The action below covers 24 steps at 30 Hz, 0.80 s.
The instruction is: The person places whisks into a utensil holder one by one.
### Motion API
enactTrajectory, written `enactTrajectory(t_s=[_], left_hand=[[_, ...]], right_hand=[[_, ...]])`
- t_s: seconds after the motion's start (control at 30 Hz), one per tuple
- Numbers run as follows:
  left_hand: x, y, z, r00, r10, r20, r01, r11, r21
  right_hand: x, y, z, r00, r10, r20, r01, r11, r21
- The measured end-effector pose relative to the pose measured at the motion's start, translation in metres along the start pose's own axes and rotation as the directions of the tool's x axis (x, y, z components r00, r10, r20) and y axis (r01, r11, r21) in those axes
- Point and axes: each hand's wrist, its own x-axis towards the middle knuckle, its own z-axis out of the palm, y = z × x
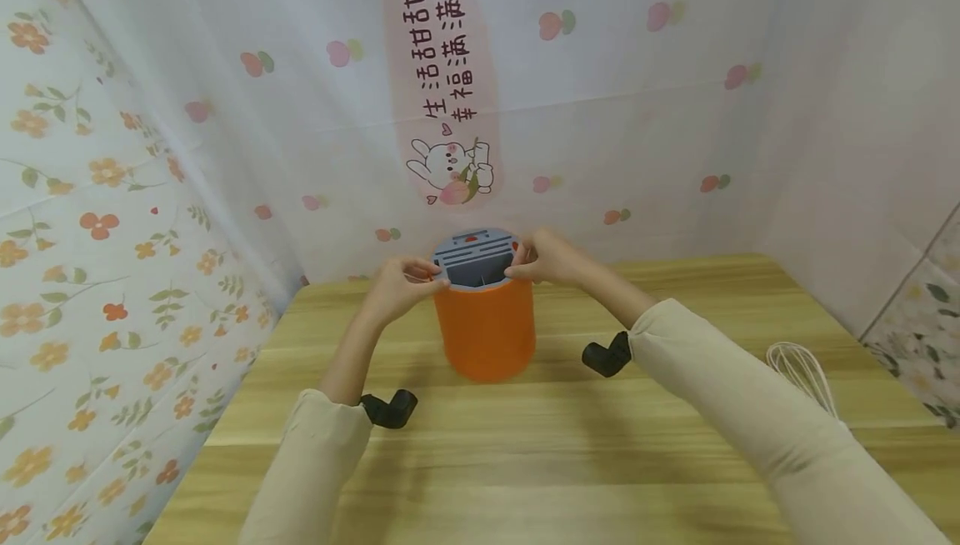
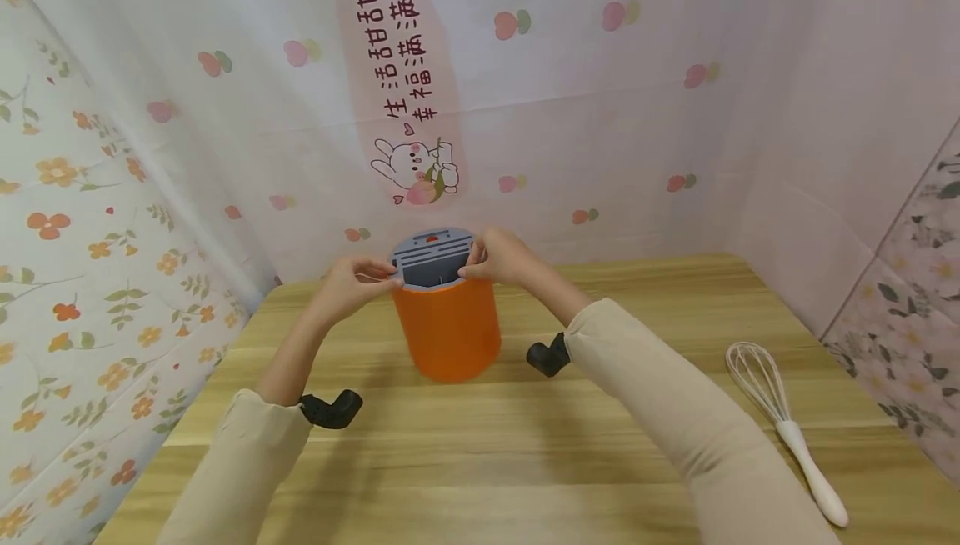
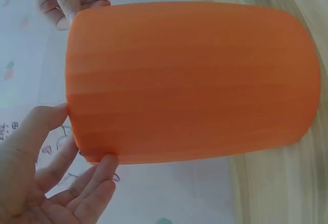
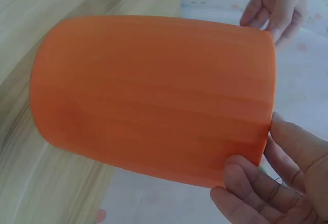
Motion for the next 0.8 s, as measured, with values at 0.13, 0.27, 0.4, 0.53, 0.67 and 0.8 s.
enactTrajectory(t_s=[0.13,0.27,0.4,0.53,0.67,0.8], left_hand=[[0.001,0.005,-0.002,0.999,0.012,0.033,-0.013,1.0,0.026],[0.001,0.009,0.001,0.997,0.01,0.072,-0.012,1.0,0.026],[0.001,0.011,0.006,0.994,0.031,0.104,-0.03,0.999,-0.013],[-0.002,0.012,0.01,0.992,0.052,0.118,-0.048,0.998,-0.04],[-0.006,0.014,0.016,0.985,0.076,0.155,-0.066,0.995,-0.069],[-0.01,0.015,0.019,0.976,0.109,0.187,-0.091,0.991,-0.103]], right_hand=[[-0.005,0.001,-0.003,1.0,0.01,0.011,-0.01,1.0,0.008],[-0.012,0.003,-0.004,1.0,0.01,-0.008,-0.01,1.0,0.0],[-0.023,0.004,-0.006,0.999,-0.035,-0.035,0.034,0.999,-0.026],[-0.034,0.005,-0.006,0.997,-0.064,-0.047,0.063,0.997,-0.037],[-0.052,0.005,-0.005,0.999,-0.036,-0.041,0.034,0.999,-0.036],[-0.069,0.005,-0.004,0.998,-0.028,-0.06,0.025,0.999,-0.041]])
